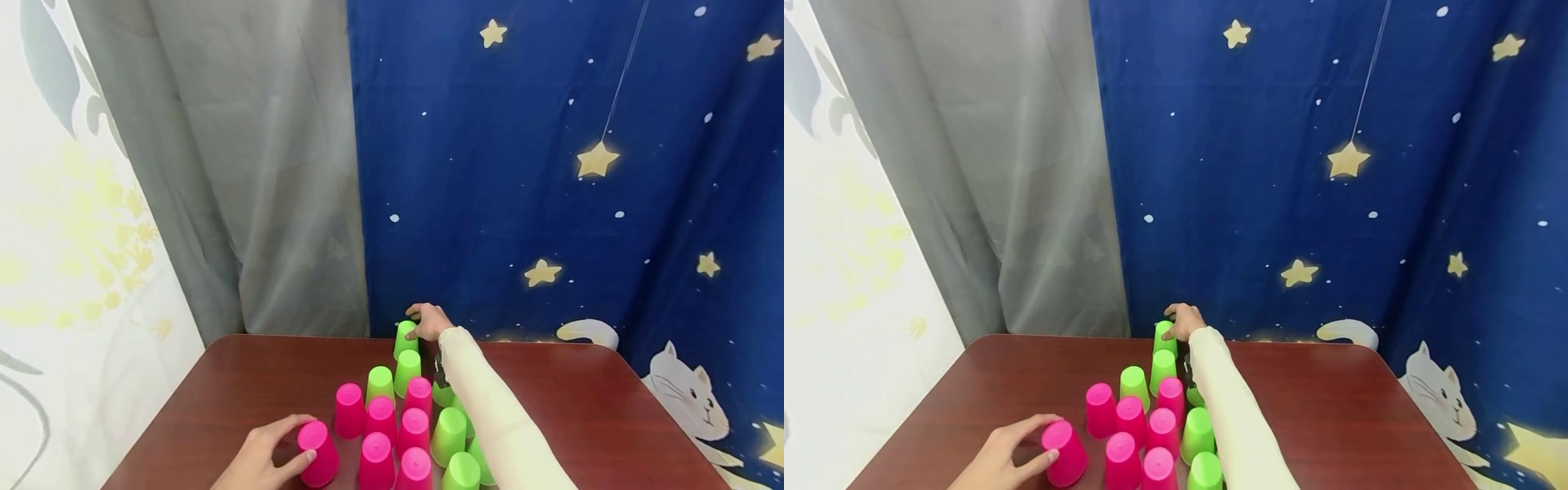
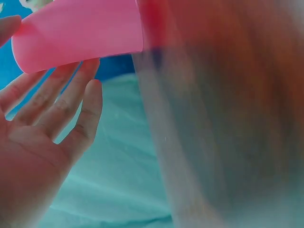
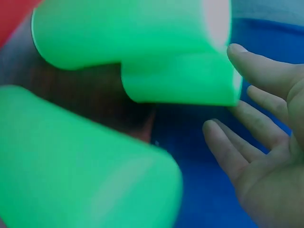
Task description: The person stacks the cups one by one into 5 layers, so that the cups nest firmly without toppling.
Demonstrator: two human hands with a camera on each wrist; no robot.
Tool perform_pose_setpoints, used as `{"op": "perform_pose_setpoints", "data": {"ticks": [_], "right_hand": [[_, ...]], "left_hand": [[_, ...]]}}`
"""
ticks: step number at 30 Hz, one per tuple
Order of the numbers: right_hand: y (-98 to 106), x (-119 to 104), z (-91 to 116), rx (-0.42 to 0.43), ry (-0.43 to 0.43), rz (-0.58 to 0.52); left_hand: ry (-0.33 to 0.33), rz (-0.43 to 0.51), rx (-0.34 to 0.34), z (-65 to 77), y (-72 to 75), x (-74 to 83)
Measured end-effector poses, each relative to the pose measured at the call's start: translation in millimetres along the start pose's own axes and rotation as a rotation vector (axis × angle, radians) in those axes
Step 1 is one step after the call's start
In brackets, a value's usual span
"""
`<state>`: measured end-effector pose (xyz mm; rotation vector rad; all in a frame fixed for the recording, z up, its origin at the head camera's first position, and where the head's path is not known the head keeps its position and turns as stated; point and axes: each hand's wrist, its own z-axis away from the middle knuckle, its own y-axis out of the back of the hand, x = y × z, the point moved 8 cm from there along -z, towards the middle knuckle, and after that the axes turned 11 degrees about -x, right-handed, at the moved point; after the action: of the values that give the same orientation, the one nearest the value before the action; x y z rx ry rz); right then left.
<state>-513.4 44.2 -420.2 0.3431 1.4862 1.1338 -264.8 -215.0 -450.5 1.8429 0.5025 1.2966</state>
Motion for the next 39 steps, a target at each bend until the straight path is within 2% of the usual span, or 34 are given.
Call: {"op": "perform_pose_setpoints", "data": {"ticks": [2, 5, 11, 14, 18, 21, 26, 32, 36, 39], "right_hand": [[8, 0, 4, -0.013, 0.000, 0.001], [18, 4, 13, -0.045, -0.025, -0.015], [36, 6, 34, -0.111, -0.031, -0.041], [42, 4, 47, -0.138, -0.011, -0.059], [42, 0, 66, -0.176, 0.054, -0.023], [35, 1, 82, -0.194, 0.125, 0.029], [22, 15, 114, -0.210, 0.198, 0.044], [18, 29, 148, -0.165, 0.222, 0.104], [19, 38, 166, -0.142, 0.220, 0.093], [21, 46, 176, -0.121, 0.210, 0.067]], "left_hand": [[0.003, -0.061, 0.081, 0.6, 10.8, -5.7], [0.017, -0.077, 0.143, -1.4, 23.4, -17.0], [0.009, -0.063, 0.172, -16.8, 45.6, -35.2], [0.026, -0.057, 0.162, -31.7, 57.0, -44.3], [0.071, -0.036, 0.124, -52.9, 65.6, -54.0], [0.071, -0.009, 0.095, -69.1, 65.2, -55.3], [0.046, 0.016, 0.067, -98.0, 58.5, -51.2], [0.051, 0.014, 0.023, -127.0, 49.7, -46.3], [0.065, -0.028, -0.007, -140.8, 44.4, -45.2], [0.049, -0.037, -0.028, -151.0, 39.1, -45.0]]}}
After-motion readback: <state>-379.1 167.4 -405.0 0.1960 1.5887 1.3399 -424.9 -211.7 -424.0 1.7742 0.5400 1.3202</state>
